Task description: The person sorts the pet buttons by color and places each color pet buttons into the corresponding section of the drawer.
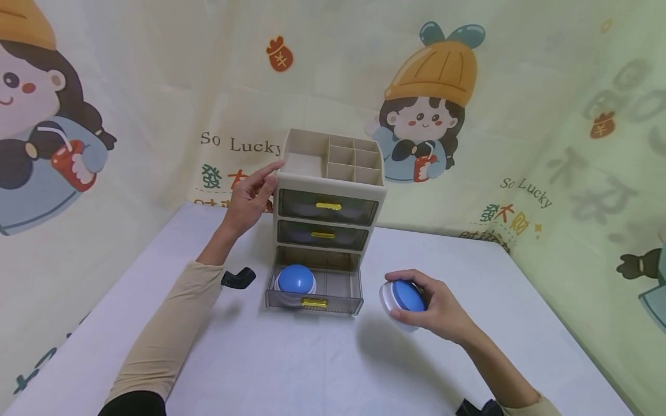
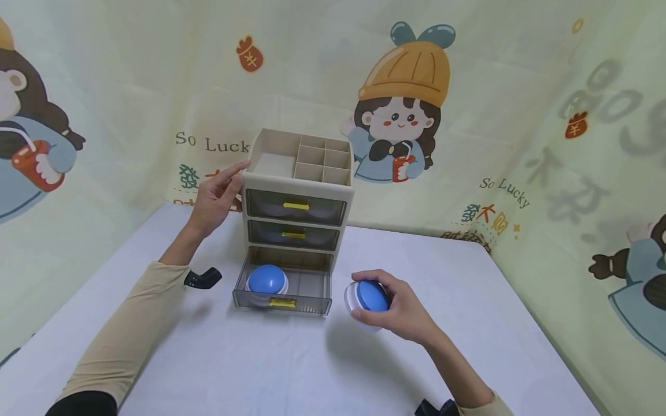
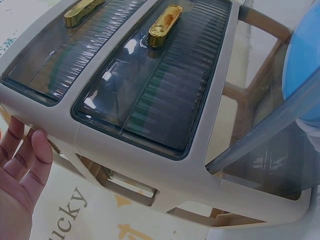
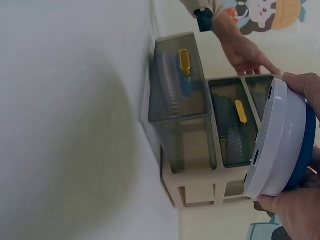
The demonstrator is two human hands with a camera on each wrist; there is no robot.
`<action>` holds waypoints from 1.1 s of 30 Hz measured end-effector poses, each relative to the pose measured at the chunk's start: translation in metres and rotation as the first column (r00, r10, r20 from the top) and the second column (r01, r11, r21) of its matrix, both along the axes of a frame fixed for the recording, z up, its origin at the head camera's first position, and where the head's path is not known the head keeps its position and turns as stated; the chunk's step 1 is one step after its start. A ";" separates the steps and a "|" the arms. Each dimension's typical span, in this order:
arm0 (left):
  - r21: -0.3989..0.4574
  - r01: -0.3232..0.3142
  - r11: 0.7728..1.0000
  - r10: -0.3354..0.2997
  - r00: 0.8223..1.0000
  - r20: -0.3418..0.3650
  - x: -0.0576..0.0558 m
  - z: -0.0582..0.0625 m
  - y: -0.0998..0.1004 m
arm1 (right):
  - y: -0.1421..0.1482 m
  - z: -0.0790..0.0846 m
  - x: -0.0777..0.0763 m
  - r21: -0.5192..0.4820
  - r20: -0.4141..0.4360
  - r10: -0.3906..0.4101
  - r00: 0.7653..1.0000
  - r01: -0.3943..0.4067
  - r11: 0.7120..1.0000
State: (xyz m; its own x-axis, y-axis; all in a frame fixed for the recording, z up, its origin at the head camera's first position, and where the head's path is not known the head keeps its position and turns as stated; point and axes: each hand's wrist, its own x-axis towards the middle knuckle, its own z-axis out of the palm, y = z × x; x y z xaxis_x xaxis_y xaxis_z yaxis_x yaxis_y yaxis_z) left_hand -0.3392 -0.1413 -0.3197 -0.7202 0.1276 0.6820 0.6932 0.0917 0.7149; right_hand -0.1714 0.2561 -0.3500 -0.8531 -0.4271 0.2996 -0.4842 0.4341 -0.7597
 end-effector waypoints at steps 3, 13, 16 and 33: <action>-0.008 -0.005 1.000 0.005 1.000 -0.006 0.000 -0.001 0.001 | -0.008 0.000 -0.005 0.000 -0.003 0.003 1.000 -0.003 1.000; -0.003 0.003 1.000 -0.003 1.000 0.002 0.001 -0.002 0.001 | -0.032 0.002 -0.019 -0.006 -0.018 0.045 0.999 -0.045 0.999; -0.001 0.002 1.000 -0.002 1.000 -0.001 0.001 -0.001 0.000 | -0.037 0.003 -0.021 0.019 -0.056 0.040 0.998 -0.039 0.999; 0.003 0.012 1.000 -0.012 1.000 -0.006 0.000 -0.001 0.000 | -0.073 0.005 -0.048 0.128 -0.210 0.053 0.976 -0.026 0.991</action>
